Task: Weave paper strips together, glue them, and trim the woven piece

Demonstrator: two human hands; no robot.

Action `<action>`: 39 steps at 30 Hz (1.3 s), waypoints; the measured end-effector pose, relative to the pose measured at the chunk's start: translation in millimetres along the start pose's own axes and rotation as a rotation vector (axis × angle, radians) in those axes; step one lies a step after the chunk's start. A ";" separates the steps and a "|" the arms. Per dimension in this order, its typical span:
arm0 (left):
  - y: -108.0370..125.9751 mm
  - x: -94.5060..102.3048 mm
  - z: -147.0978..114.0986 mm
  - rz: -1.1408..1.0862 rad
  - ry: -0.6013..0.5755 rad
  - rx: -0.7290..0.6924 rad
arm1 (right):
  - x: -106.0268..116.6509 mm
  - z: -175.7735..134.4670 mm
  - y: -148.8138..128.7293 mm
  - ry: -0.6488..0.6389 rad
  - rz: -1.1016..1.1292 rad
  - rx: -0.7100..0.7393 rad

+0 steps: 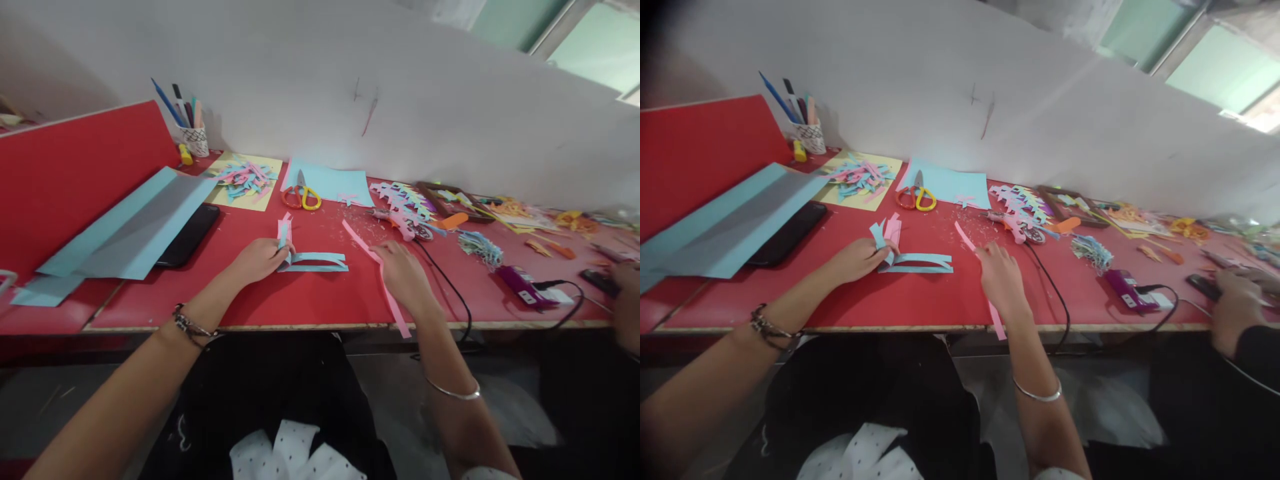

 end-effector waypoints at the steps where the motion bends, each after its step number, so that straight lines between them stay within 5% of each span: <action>1: -1.1 0.5 0.1 0.007 0.006 -0.001 | 0.7 1.5 -11.3 -0.008 0.051 0.036; 5: -3.9 0.5 0.5 0.018 0.012 -0.003 | -8.2 4.1 -58.8 -0.092 0.228 0.208; 10: -4.4 1.9 0.8 0.060 0.011 0.014 | -18.8 7.9 -91.6 -0.134 0.139 0.328; 18: -7.9 -2.1 1.8 0.047 -0.012 0.021 | -28.4 12.2 -77.9 -0.174 -0.091 0.130; 25: -5.0 -4.5 2.8 -0.020 -0.020 -0.010 | -21.0 15.8 -82.8 -0.333 0.317 0.083; 30: -2.3 -4.1 2.1 -0.150 0.028 -0.066 | 2.5 40.8 -98.2 -0.215 0.640 0.144; 39: 0.2 -2.3 1.4 0.117 0.068 -0.078 | -31.3 63.5 -139.4 -0.451 1.065 0.173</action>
Point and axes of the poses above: each hand's wrist, its own z-axis towards the middle knuckle, its own x-axis out of the back of the hand, y = z × x, the point moved 10 cm from there along z, towards the middle knuckle, and after that the axes turned 7 degrees about -x, right-handed, at the moved point
